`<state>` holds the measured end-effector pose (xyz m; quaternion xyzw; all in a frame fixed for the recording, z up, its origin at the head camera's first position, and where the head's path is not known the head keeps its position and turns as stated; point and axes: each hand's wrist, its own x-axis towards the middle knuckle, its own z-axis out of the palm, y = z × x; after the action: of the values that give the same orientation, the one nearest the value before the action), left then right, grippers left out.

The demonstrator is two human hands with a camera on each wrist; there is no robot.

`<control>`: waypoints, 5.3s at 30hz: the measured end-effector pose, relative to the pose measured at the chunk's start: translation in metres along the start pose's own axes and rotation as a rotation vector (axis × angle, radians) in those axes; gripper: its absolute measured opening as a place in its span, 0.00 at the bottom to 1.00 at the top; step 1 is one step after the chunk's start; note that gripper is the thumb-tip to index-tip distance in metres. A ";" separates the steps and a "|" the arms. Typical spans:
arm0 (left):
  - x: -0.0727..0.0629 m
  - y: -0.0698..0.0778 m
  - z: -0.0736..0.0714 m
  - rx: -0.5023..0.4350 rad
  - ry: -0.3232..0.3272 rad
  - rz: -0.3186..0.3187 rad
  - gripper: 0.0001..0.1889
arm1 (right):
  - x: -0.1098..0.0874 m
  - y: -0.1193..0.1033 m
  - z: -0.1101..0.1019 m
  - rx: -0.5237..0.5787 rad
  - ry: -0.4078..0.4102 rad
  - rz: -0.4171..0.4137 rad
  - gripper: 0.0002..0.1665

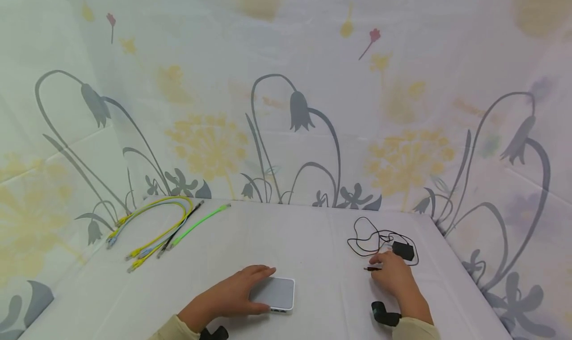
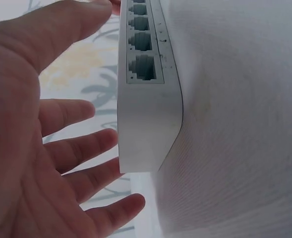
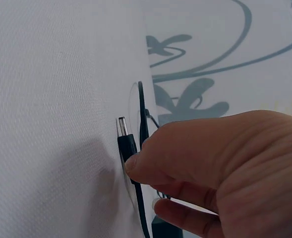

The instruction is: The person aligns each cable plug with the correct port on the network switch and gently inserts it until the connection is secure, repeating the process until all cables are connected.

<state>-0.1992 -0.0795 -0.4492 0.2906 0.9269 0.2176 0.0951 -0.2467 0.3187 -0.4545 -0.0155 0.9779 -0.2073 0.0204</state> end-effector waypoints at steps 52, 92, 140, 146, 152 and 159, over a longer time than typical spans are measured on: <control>0.007 -0.025 0.001 -0.051 -0.021 -0.034 0.36 | 0.005 -0.022 0.013 0.014 0.006 -0.069 0.08; 0.008 -0.034 -0.002 -0.112 0.032 -0.003 0.37 | 0.008 -0.085 0.032 0.110 -0.024 -0.197 0.08; 0.009 -0.033 -0.003 -0.088 -0.026 -0.038 0.39 | 0.001 -0.112 0.068 0.218 -0.139 -0.446 0.08; 0.009 -0.033 -0.004 -0.089 -0.026 -0.031 0.39 | 0.001 -0.114 0.069 0.219 -0.155 -0.457 0.08; 0.009 -0.033 -0.004 -0.085 -0.018 -0.026 0.39 | -0.002 -0.119 0.068 0.214 -0.171 -0.452 0.08; 0.009 -0.033 -0.003 -0.091 -0.023 -0.035 0.39 | -0.003 -0.121 0.068 0.206 -0.179 -0.461 0.08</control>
<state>-0.2239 -0.0997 -0.4621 0.2720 0.9198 0.2546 0.1226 -0.2376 0.1804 -0.4675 -0.2538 0.9166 -0.3029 0.0604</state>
